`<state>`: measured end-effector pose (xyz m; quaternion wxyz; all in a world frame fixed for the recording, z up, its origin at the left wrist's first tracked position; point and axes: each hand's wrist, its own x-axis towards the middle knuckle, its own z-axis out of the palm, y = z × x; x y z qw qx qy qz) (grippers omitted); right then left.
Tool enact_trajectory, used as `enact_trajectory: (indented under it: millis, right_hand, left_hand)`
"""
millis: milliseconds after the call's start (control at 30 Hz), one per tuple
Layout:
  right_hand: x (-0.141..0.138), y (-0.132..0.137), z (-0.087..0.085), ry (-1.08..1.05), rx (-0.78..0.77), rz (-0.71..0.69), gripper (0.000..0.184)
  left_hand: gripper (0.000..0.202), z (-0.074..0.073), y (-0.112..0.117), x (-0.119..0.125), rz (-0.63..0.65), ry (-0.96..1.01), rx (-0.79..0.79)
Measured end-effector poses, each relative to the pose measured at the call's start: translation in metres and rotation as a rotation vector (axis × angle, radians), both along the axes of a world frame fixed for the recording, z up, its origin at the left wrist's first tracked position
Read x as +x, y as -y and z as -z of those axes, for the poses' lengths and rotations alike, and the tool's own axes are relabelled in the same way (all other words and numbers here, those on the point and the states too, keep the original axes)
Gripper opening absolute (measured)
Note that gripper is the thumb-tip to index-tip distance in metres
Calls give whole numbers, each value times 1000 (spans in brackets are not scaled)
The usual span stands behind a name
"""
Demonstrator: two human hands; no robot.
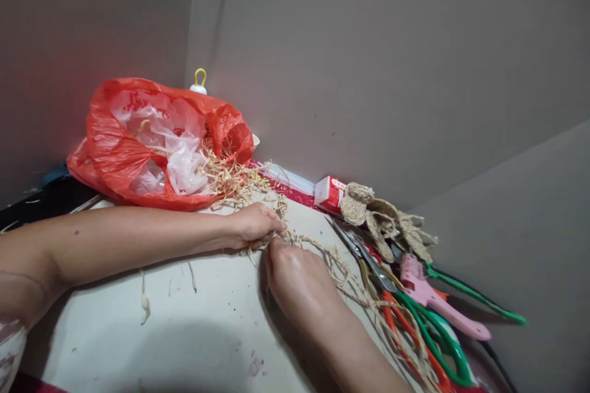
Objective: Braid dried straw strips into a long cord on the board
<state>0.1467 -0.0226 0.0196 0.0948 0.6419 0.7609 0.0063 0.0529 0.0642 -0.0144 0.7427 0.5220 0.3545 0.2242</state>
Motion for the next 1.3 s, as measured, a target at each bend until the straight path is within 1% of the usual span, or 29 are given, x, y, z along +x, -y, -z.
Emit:
enact_trajectory:
  millis: [100,167,200,233,267,300,333,367,400,433,467,500,533,567,600,667,733,800,867,967,1033,1167,1300]
  right_hand:
    - [-17,12,-12,-13,-137,-44,28]
    - [-29,25,-23,-31,-269,-130,30]
    - [-32,32,-29,-64,-335,-184,27]
    - [-33,38,-35,-119,-422,-236,19]
    - [-32,43,-40,-221,-480,-265,10]
    - [-28,45,-43,-358,-525,-263,15]
    - [-21,43,-44,-519,-536,-262,25]
    - [-12,38,-43,-687,-448,-214,31]
    - [-2,29,-40,-832,-294,-137,35]
    - [10,18,-35,-953,-40,-22,36]
    - [21,5,-28,-1020,223,105,35]
    - [31,-8,-21,-1060,378,215,34]
    - [40,-20,-13,-1115,359,307,32]
    - [46,-29,-5,-1189,224,384,31]
    - [50,-36,1,-1217,140,402,32]
    - [52,-42,10,-1282,-45,410,35]
    - [48,-40,13,-1381,-209,399,35]
    - [45,-37,13,-1476,-342,397,34]
    - [45,-37,12,-1517,-401,403,34]
    - [51,-40,12,-1506,-411,409,34]
    - [56,-43,13,-1490,-431,409,35]
    - [61,-47,17,-1477,-536,414,35]
    - [61,-48,18,-1552,-617,413,38]
  left_hand:
    - [17,-1,-1,0,-12,20,-30]
    - [17,-3,-2,-1,-9,33,-37]
    - [17,-3,-3,-1,-3,40,-41]
    - [17,-4,-4,-2,6,48,-47]
    - [17,-4,-5,-2,18,55,-55]
    - [16,-5,-6,-3,31,62,-63]
    - [16,-5,-6,-3,42,68,-71]
    - [15,-6,-7,-4,51,74,-76]
    - [14,-7,-7,-5,58,79,-79]
    - [14,-7,-7,-5,65,82,-80]
    - [14,-8,-7,-6,71,84,-81]
    - [13,-8,-7,-6,80,85,-80]
    - [13,-8,-8,-6,91,87,-79]
    - [13,-7,-8,-7,104,90,-74]
    - [13,-6,-8,-7,117,96,-64]
    - [13,-3,-10,-7,143,112,-19]
    - [15,1,-11,-7,177,123,52]
    - [18,3,-12,-7,204,119,114]
    - [18,3,-12,-7,203,111,138]
    - [14,1,-12,-8,204,75,156]
    - [13,0,-13,-9,230,10,219]
    - [15,-2,-16,-11,292,-150,467]
    - [14,-7,-19,-12,321,-224,736]
